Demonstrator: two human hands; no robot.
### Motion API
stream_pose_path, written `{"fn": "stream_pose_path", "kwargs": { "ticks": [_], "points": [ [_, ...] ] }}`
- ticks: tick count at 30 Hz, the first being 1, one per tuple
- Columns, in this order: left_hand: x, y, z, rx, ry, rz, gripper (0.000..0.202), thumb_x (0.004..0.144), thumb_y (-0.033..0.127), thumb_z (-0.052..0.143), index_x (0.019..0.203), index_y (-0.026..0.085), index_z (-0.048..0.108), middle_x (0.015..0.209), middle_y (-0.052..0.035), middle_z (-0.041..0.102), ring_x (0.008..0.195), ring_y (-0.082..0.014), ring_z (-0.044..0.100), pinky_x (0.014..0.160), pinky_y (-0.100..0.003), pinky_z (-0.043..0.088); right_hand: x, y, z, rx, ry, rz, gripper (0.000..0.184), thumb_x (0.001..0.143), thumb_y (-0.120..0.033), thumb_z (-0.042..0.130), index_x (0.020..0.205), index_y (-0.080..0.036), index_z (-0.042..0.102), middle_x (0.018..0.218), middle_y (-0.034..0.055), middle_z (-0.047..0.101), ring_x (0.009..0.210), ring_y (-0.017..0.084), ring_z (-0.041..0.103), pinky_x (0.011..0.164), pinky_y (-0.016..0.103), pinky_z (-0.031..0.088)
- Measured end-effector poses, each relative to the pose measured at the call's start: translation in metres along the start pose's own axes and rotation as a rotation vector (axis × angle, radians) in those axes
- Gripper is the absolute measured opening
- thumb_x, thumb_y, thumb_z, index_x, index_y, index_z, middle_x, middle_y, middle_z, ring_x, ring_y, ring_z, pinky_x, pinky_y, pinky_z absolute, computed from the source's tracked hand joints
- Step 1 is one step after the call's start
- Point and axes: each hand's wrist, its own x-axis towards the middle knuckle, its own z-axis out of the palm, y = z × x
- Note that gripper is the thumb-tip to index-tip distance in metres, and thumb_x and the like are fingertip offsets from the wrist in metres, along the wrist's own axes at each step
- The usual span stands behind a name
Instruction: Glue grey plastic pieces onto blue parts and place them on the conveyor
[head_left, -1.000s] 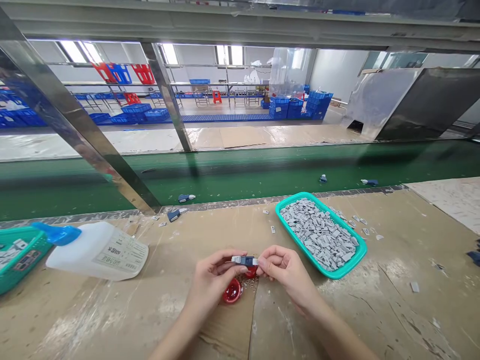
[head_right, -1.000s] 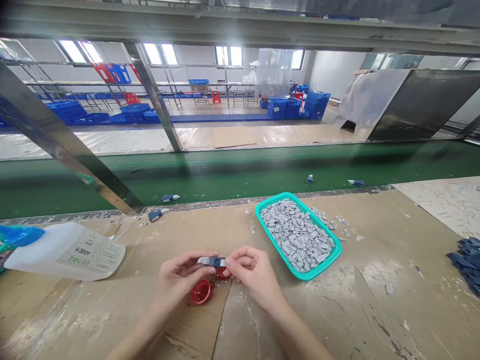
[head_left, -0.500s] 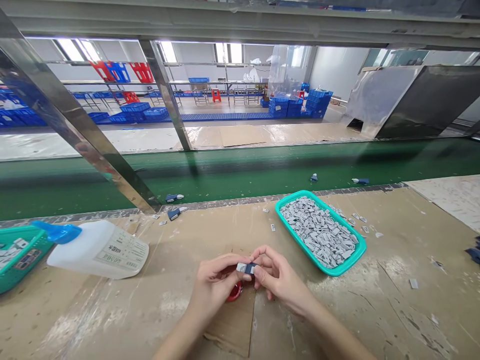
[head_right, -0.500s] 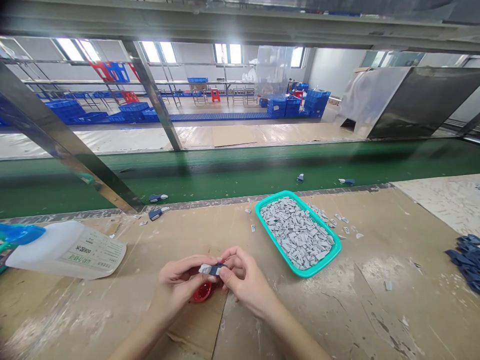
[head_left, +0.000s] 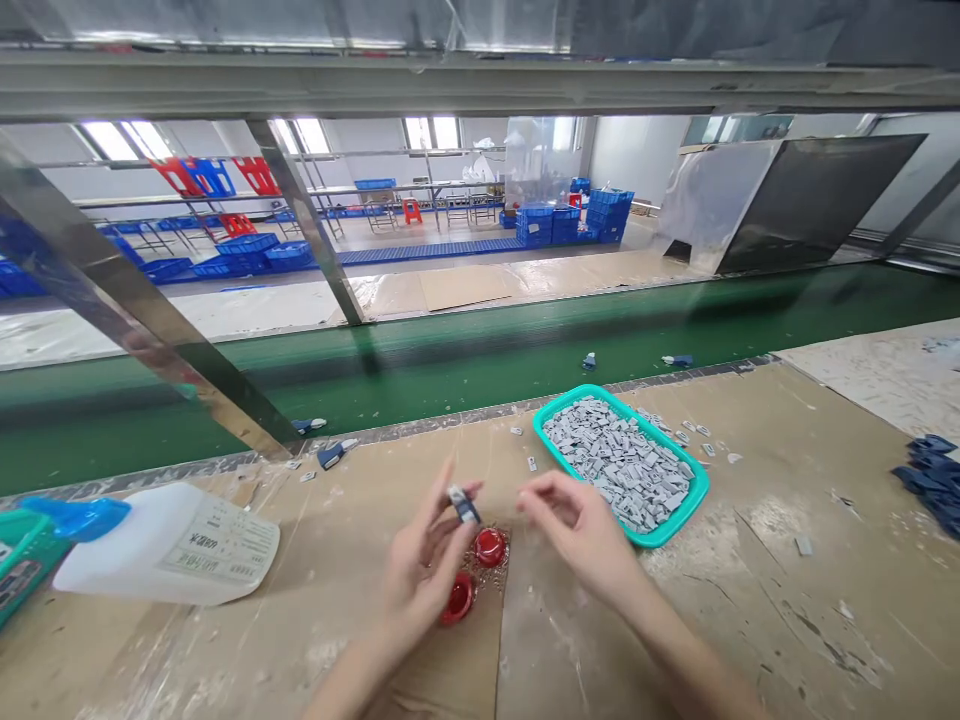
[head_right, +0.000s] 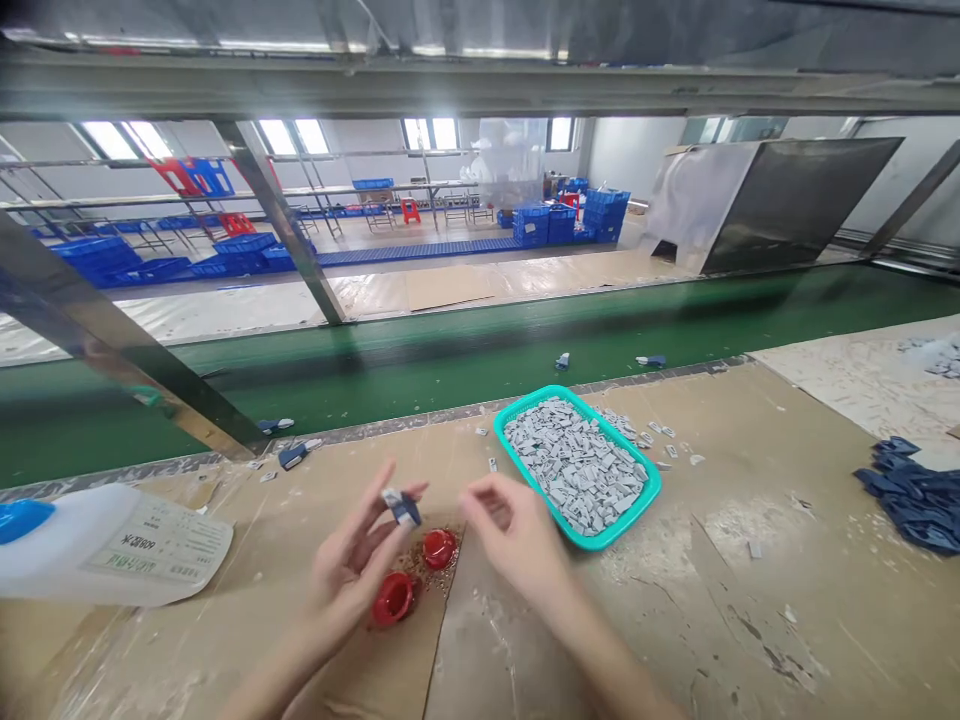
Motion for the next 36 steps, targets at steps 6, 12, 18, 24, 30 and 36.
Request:
{"fn": "stream_pose_path", "kwargs": {
  "ticks": [6, 12, 18, 24, 30, 36],
  "points": [
    [0.059, -0.019, -0.049, 0.447, 0.118, 0.005, 0.057, 0.09, 0.03, 0.041, 0.143, 0.025, 0.02, 0.136, -0.0109, 0.046, 0.114, -0.0212, 0.052, 0.095, -0.039, 0.042, 0.019, 0.024, -0.072, -0.767, 0.357, -0.076, 0.022, 0.085, -0.025, 0.051, 0.099, -0.024, 0.067, 0.099, 0.0056, 0.066, 0.098, 0.028, 0.051, 0.083, 0.039, 0.039],
    [0.139, -0.051, -0.076, 0.703, 0.305, -0.017, 0.061, 0.082, 0.028, 0.047, 0.139, 0.013, 0.031, 0.127, -0.0202, 0.051, 0.109, -0.032, 0.054, 0.09, -0.05, 0.042, 0.024, 0.041, -0.069, -0.858, 0.195, 0.034, 0.019, 0.08, -0.019, 0.057, 0.09, -0.024, 0.073, 0.082, 0.0087, 0.069, 0.091, 0.029, 0.051, 0.073, 0.035, 0.038],
    [0.136, -0.046, -0.065, 0.683, 0.386, 0.039, 0.049, 0.083, 0.028, 0.044, 0.13, 0.017, 0.043, 0.126, -0.0169, 0.05, 0.108, -0.0303, 0.054, 0.084, -0.045, 0.047, 0.023, 0.039, -0.069, -0.807, 0.206, 0.035, 0.013, 0.078, -0.018, 0.058, 0.081, -0.022, 0.07, 0.081, 0.0059, 0.068, 0.091, 0.026, 0.052, 0.07, 0.031, 0.039],
    [0.086, -0.036, -0.051, 0.544, 0.351, 0.057, 0.03, 0.085, 0.03, 0.046, 0.113, 0.023, 0.056, 0.116, -0.0077, 0.06, 0.106, -0.0226, 0.056, 0.082, -0.034, 0.05, 0.022, 0.029, -0.066, -0.739, 0.282, 0.029, 0.008, 0.08, -0.024, 0.054, 0.08, -0.021, 0.062, 0.086, 0.0049, 0.065, 0.086, 0.023, 0.056, 0.069, 0.03, 0.04],
    [0.065, -0.062, -0.049, 0.364, 0.455, 0.001, 0.029, 0.084, 0.032, 0.049, 0.108, 0.019, 0.056, 0.104, -0.0099, 0.064, 0.1, -0.0226, 0.06, 0.08, -0.036, 0.051, 0.011, 0.005, -0.041, -0.318, 0.273, -0.011, 0.013, 0.077, -0.035, 0.063, 0.076, -0.023, 0.06, 0.082, 0.0024, 0.066, 0.07, 0.019, 0.058, 0.065, 0.031, 0.044],
    [0.064, -0.078, -0.049, 0.234, 0.479, -0.038, 0.029, 0.082, 0.034, 0.051, 0.105, 0.017, 0.057, 0.1, -0.0107, 0.066, 0.098, -0.0232, 0.062, 0.079, -0.036, 0.051, 0.002, 0.015, 0.001, 0.06, -0.018, 0.109, 0.025, 0.067, -0.038, 0.075, 0.08, -0.019, 0.065, 0.074, 0.0024, 0.066, 0.069, 0.018, 0.061, 0.063, 0.029, 0.048]
  ]
}}
